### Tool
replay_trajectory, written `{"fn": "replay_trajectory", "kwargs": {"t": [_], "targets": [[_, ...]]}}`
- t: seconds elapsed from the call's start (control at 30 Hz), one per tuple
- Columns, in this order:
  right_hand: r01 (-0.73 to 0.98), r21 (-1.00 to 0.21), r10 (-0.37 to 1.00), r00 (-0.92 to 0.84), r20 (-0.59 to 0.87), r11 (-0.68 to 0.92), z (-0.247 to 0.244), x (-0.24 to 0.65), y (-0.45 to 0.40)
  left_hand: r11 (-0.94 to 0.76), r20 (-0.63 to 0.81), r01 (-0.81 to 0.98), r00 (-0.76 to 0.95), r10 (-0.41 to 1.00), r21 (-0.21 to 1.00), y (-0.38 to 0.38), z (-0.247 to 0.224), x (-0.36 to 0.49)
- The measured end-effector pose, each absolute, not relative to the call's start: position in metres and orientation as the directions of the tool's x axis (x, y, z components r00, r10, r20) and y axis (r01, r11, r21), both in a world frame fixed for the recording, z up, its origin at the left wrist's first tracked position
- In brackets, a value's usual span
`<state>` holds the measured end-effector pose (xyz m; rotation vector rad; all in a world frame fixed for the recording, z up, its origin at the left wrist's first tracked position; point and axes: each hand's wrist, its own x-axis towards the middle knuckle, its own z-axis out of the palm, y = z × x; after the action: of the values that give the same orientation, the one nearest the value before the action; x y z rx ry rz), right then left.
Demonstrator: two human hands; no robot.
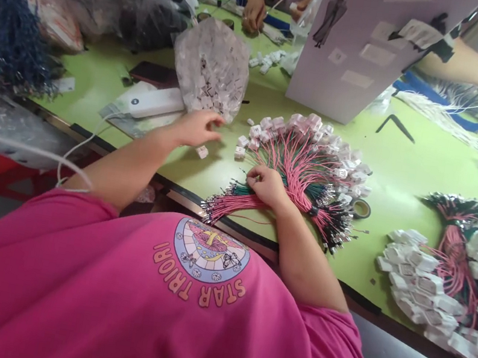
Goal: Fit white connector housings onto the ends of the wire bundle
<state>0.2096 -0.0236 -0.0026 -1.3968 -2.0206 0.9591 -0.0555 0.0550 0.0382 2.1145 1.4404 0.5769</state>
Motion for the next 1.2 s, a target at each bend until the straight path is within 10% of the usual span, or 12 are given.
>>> {"fn": "replay_trajectory", "kwargs": {"t": [0.2, 0.47, 0.7, 1.2], "targets": [[0.534, -0.819, 0.959, -0.278, 0.065, 0.21, 0.004, 0.201, -0.026, -0.26, 0.006, 0.823, 0.298, 0.955, 0.504, 0.007, 0.027, -0.08], [0.5, -0.844, 0.976, -0.184, 0.117, 0.195, 0.009, 0.202, -0.032, -0.105, -0.061, 0.316, 0.472, 0.879, 0.943, -0.003, 0.03, -0.014], [0.587, -0.784, 0.979, -0.155, 0.135, 0.201, 0.012, 0.203, -0.032, 0.079, -0.1, 0.065, 0.459, 0.883, 0.995, -0.003, 0.007, 0.008], [0.665, -0.717, 0.967, -0.252, 0.049, 0.21, 0.005, 0.202, -0.026, -0.394, 0.254, 0.197, 0.5, 0.828, 0.898, -0.005, 0.0, 0.008]]}}
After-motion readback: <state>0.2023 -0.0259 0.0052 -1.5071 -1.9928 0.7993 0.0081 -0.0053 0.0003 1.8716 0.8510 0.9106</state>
